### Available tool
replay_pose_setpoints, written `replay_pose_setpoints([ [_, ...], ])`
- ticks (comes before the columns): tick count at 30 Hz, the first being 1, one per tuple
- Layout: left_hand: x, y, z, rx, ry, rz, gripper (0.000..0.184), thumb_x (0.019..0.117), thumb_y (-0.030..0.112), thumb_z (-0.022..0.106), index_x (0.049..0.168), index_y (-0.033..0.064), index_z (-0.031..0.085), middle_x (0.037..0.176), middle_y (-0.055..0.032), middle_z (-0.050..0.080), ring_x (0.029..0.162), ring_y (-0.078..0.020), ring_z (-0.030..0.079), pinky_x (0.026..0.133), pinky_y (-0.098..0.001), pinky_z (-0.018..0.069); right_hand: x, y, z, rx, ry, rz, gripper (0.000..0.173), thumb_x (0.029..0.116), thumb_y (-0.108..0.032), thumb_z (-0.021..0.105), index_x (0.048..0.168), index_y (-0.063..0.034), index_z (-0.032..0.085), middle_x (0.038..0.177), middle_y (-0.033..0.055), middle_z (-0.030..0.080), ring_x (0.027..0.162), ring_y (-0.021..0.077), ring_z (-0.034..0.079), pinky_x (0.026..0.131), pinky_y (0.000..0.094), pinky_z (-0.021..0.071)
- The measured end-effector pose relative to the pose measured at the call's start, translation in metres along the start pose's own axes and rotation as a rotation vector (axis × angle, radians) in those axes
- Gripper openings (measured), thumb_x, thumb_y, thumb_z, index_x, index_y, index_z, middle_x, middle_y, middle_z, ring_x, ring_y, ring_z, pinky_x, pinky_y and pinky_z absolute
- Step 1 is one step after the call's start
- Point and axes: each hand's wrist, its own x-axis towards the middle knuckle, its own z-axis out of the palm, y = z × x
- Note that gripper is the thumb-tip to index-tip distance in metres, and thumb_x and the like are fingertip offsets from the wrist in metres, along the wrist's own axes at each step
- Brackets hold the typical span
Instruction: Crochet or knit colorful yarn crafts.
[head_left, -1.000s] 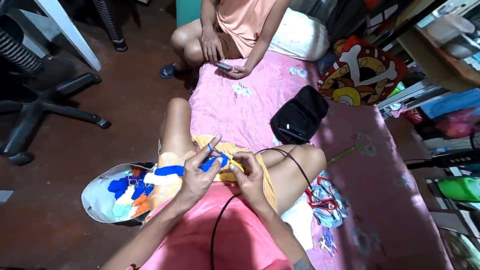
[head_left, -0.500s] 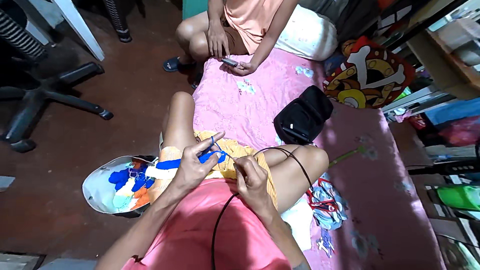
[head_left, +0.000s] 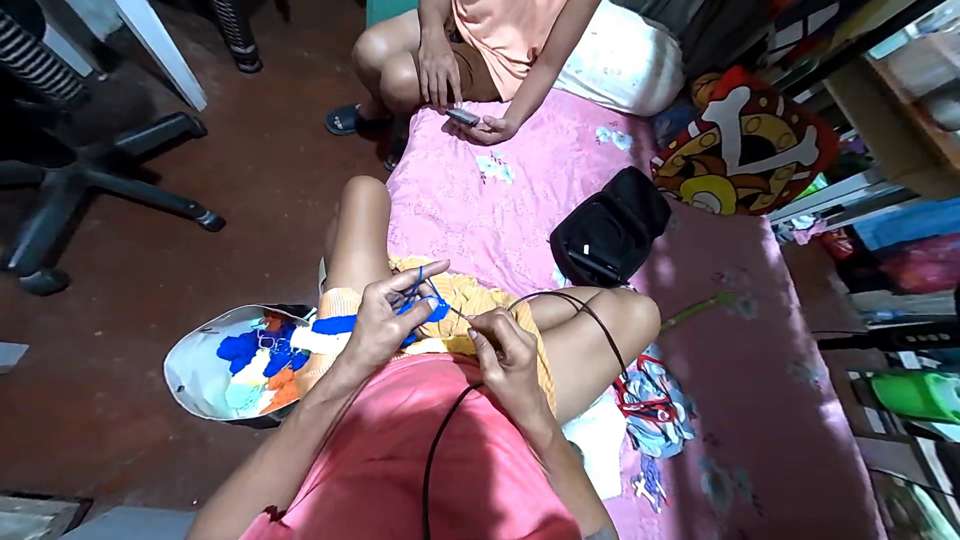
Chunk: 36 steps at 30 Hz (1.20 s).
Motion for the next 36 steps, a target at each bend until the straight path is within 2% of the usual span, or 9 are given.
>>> replay_pose_setpoints([
  [3, 0.001, -0.006, 0.004, -0.087, -0.005, -0.012, 0.052, 0.0856, -0.001, 0.062, 0.137, 0.0058, 0.062, 0.08, 0.0066, 0.068, 0.07, -0.0029, 0.064, 0.068, -0.0184, 0.0563, 0.0, -0.004, -0.004, 0.416, -0.016, 0.274, 0.014, 0.0885, 0.007, 0.061, 0.1, 0.0076, 0.068, 0.096, 0.0075, 0.071, 0.083, 0.0029, 0.066, 0.077, 0.0176, 0.0564],
  [7, -0.005, -0.017, 0.023, 0.107, 0.035, 0.181, 0.056, 0.0878, 0.001, 0.06, 0.143, 0.0017, 0.055, 0.09, 0.0031, 0.069, 0.077, -0.0005, 0.063, 0.072, -0.017, 0.0539, 0.005, 0.0, -0.007, 1.116, -0.104, 0.649, 0.015, 0.0911, 0.003, 0.06, 0.105, -0.0009, 0.064, 0.078, 0.0043, 0.068, 0.05, 0.0004, 0.052, 0.045, 0.0157, 0.0414],
  [13, -0.01, -0.036, 0.034, 0.427, 0.02, 0.578, 0.037, 0.0969, 0.005, 0.054, 0.131, -0.0031, 0.065, 0.091, -0.0139, 0.072, 0.077, -0.0086, 0.066, 0.072, -0.0205, 0.0535, 0.019, -0.02, -0.007, 0.826, -0.047, 0.63, 0.015, 0.0912, 0.005, 0.058, 0.106, 0.0029, 0.062, 0.082, 0.0036, 0.066, 0.051, 0.0001, 0.049, 0.046, 0.0155, 0.0407],
  [16, -0.011, -0.023, 0.032, 0.188, -0.007, 0.406, 0.043, 0.0926, 0.002, 0.057, 0.135, -0.0069, 0.06, 0.095, -0.0042, 0.072, 0.081, 0.0005, 0.064, 0.074, -0.015, 0.0534, 0.012, -0.01, -0.001, 1.025, 0.016, 0.57, 0.019, 0.0893, 0.006, 0.061, 0.108, 0.0016, 0.061, 0.084, 0.0057, 0.069, 0.054, 0.0003, 0.053, 0.048, 0.0157, 0.0425],
  [20, -0.007, -0.002, 0.024, -0.032, -0.088, 0.169, 0.05, 0.0859, -0.003, 0.059, 0.136, -0.0002, 0.061, 0.096, 0.0086, 0.07, 0.083, 0.0023, 0.064, 0.076, -0.0159, 0.055, 0.001, -0.005, 0.004, 0.439, 0.126, 0.188, 0.014, 0.0897, 0.004, 0.063, 0.103, 0.0069, 0.067, 0.099, 0.007, 0.071, 0.088, 0.0021, 0.067, 0.08, 0.0175, 0.0572],
  [26, 0.006, 0.008, -0.001, -0.213, -0.201, -0.038, 0.044, 0.0836, 0.001, 0.057, 0.124, 0.0094, 0.073, 0.08, 0.0088, 0.07, 0.068, 0.0015, 0.063, 0.064, -0.0144, 0.0539, 0.001, 0.001, 0.001, -0.117, 0.149, -0.156, 0.014, 0.0904, -0.002, 0.058, 0.092, 0.0031, 0.071, 0.084, 0.0121, 0.069, 0.073, 0.0106, 0.065, 0.064, 0.0191, 0.0545],
  [31, 0.011, 0.001, -0.014, -0.384, -0.3, -0.102, 0.042, 0.0825, 0.0, 0.058, 0.117, 0.0124, 0.078, 0.076, 0.0042, 0.072, 0.06, 0.0008, 0.062, 0.056, -0.0144, 0.0524, -0.003, 0.002, -0.004, 0.141, 0.05, -0.055, 0.011, 0.0906, -0.001, 0.059, 0.093, 0.0048, 0.069, 0.088, 0.01, 0.069, 0.08, 0.0051, 0.065, 0.07, 0.0157, 0.0548],
  [34, 0.005, 0.002, -0.004, 0.011, -0.196, 0.038, 0.041, 0.0839, 0.001, 0.058, 0.12, 0.0106, 0.074, 0.089, 0.0092, 0.073, 0.071, 0.0057, 0.063, 0.065, -0.0127, 0.0534, -0.001, 0.001, -0.01, 0.442, -0.054, 0.18, 0.012, 0.0879, 0.005, 0.061, 0.097, 0.0065, 0.068, 0.092, 0.006, 0.07, 0.085, 0.0027, 0.066, 0.079, 0.0193, 0.0569],
  [36, 0.002, -0.007, 0.004, 0.325, -0.202, 0.264, 0.041, 0.088, 0.004, 0.056, 0.126, 0.0063, 0.072, 0.104, -0.0008, 0.075, 0.086, 0.0013, 0.066, 0.079, -0.0179, 0.0554, 0.003, -0.002, -0.011, 0.435, -0.104, 0.278, 0.015, 0.0869, 0.005, 0.06, 0.1, 0.0073, 0.067, 0.093, 0.0066, 0.071, 0.084, 0.0035, 0.066, 0.078, 0.0208, 0.0575],
])
